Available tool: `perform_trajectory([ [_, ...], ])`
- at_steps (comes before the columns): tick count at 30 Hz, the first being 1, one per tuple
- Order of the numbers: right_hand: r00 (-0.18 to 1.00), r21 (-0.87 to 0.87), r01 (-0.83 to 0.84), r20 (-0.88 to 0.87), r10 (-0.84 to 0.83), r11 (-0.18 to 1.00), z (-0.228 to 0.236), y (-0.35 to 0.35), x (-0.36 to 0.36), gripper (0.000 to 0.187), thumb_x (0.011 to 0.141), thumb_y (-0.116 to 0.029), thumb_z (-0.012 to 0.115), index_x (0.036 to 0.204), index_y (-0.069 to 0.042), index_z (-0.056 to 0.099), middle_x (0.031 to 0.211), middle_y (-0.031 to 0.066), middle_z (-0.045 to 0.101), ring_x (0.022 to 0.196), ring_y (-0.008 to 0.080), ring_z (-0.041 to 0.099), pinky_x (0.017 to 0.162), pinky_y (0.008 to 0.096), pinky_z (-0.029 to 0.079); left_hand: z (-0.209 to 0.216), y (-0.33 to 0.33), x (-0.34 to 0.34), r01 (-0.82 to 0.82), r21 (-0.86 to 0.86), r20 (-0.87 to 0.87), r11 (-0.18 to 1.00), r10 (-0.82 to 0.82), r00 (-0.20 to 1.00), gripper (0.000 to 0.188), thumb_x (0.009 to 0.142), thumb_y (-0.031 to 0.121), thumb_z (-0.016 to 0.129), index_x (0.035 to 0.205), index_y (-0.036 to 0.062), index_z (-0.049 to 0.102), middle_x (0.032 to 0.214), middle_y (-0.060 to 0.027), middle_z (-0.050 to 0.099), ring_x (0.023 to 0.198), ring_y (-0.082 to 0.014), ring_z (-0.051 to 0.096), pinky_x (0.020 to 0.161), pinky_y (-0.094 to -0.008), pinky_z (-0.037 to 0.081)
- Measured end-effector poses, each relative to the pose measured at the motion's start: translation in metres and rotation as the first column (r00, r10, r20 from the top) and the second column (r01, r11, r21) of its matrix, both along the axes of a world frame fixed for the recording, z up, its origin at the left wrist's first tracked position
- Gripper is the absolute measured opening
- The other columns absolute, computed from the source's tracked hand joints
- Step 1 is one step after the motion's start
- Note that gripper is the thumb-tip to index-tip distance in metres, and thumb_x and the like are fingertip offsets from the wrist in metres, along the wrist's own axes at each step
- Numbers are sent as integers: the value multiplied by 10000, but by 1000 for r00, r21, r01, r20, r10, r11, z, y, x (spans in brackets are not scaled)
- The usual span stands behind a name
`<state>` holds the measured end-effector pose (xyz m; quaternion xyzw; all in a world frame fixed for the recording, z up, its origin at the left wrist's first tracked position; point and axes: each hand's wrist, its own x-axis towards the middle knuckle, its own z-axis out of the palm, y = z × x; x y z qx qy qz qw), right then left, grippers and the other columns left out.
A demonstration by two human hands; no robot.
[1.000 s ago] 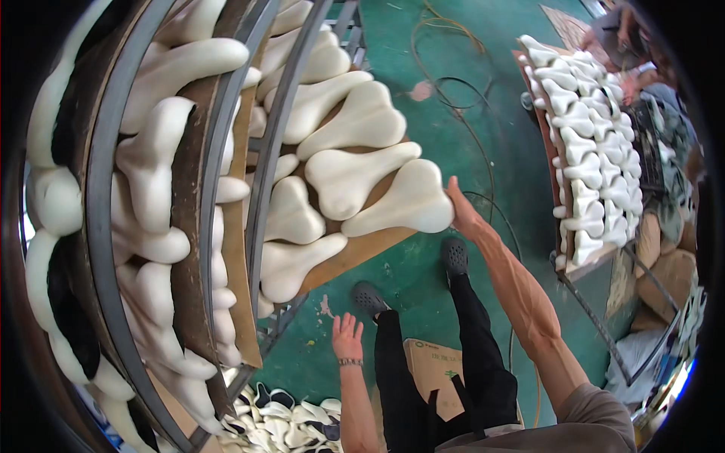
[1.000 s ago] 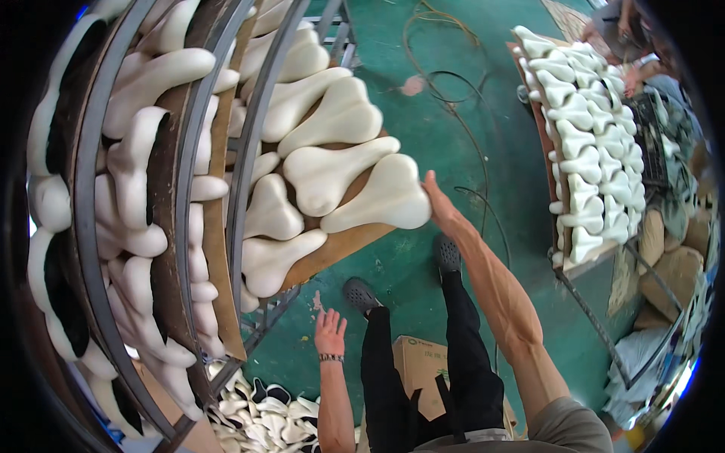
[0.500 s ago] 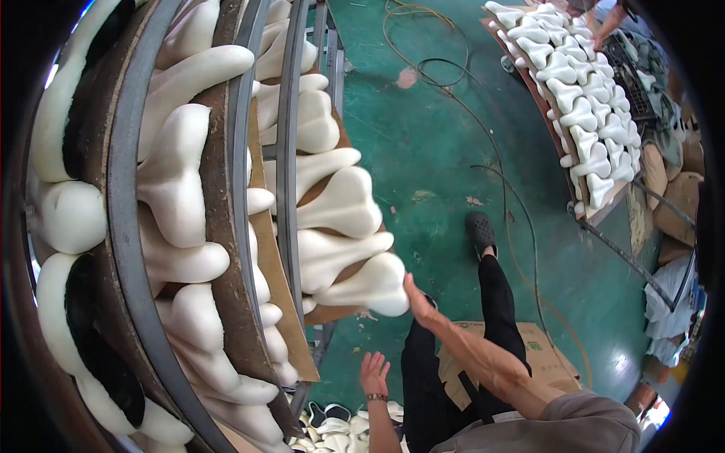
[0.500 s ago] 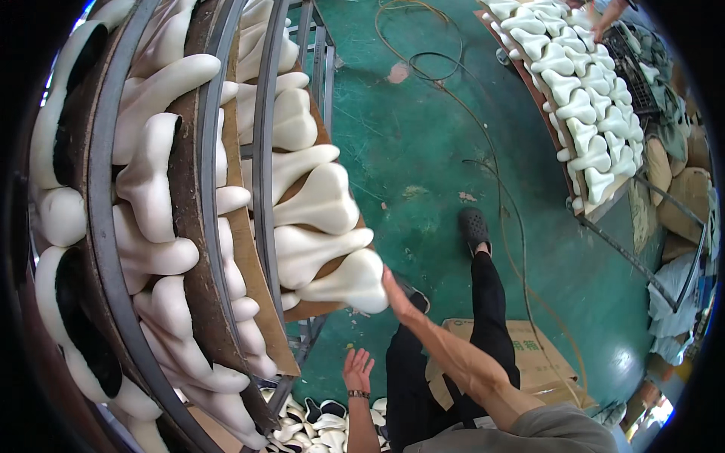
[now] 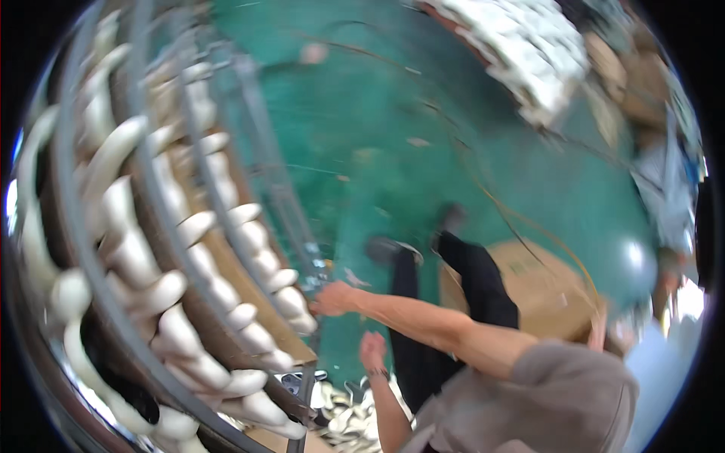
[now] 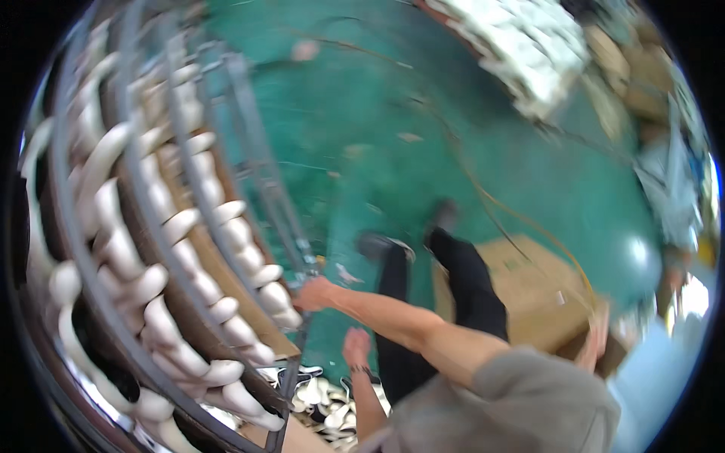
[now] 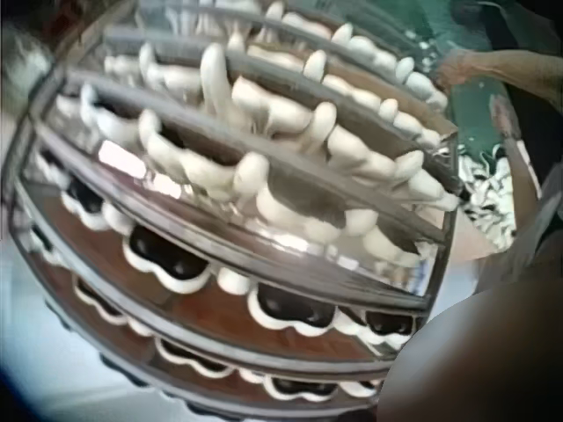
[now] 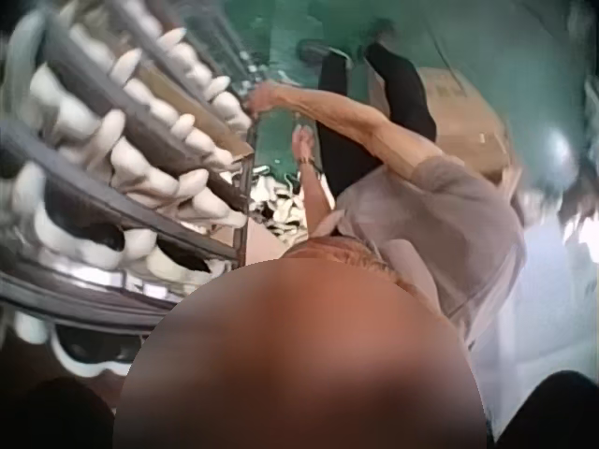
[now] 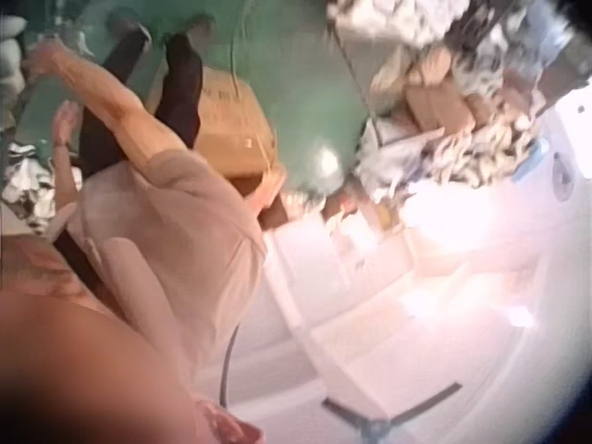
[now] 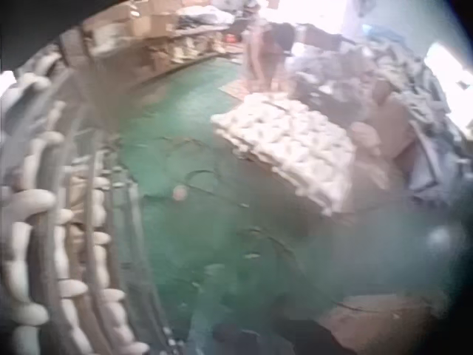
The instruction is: Moving boards of bicycle saddles from racks and using an air gun to clean or dry them.
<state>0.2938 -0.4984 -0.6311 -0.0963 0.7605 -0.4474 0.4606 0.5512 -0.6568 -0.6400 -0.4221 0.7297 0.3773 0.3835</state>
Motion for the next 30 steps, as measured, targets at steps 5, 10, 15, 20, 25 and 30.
perform_trajectory([
  [5, 805, -70, 589, -40, -592, 805, 72, 144, 106, 442, 1010, -415, 509, 983, -17, 699, 894, 279, 719, 875, 491, 696, 839, 585, 564, 23, 106, -84, 332, 260, -394, 907, -214, 894, 345, 1005, 182, 677, 1296, -4, 677, 1196, -118, 742, 1027, -200, 708, 913, -347, 573],
  [10, 151, 71, 987, -86, -985, 145, 156, 314, 243, 267, 986, -201, 605, 1141, -25, 734, 1087, 196, 752, 1030, 374, 720, 892, 445, 571, 116, 348, -117, 798, 207, -565, 566, -597, 570, 363, 963, 12, 616, 1323, -28, 654, 1239, -165, 724, 1108, -252, 712, 973, -373, 566],
  [15, -521, -104, 853, -136, -843, -511, 259, 402, 401, 228, 1018, -144, 589, 1078, 20, 737, 948, 159, 763, 873, 260, 746, 781, 375, 585, 230, 564, -21, 997, -49, -821, -51, -566, -70, 438, 920, 58, 678, 1351, -3, 624, 1259, -198, 671, 1167, -382, 639, 1036, -473, 489],
  [20, -894, -1, 413, -190, -405, -911, 313, 401, 555, 241, 1074, -134, 566, 1120, 48, 718, 965, 75, 738, 849, 131, 679, 785, 293, 564, 281, 691, 194, 626, -202, -929, -753, -55, -366, 811, 809, 332, 856, 1451, -29, 517, 1433, -254, 545, 1382, -418, 491, 1170, -510, 400],
  [25, -979, -151, -25, -196, 55, -988, 301, 364, 624, 259, 1080, -161, 563, 1135, 39, 719, 926, 72, 745, 831, 120, 685, 771, 283, 573, 266, 716, 344, 196, -305, -724, -932, 93, -684, 660, 849, 409, 805, 1295, -37, 610, 1216, -268, 685, 1172, -448, 646, 1004, -525, 524],
  [30, -933, -146, -271, -204, 297, -952, 292, 335, 668, 284, 1075, -207, 571, 1146, 24, 719, 944, 59, 742, 789, 103, 670, 725, 265, 570, 301, 678, 358, -22, -258, -532, -966, 161, -831, 355, 942, 351, 701, 1022, 5, 702, 917, -263, 742, 876, -476, 720, 795, -544, 583],
])
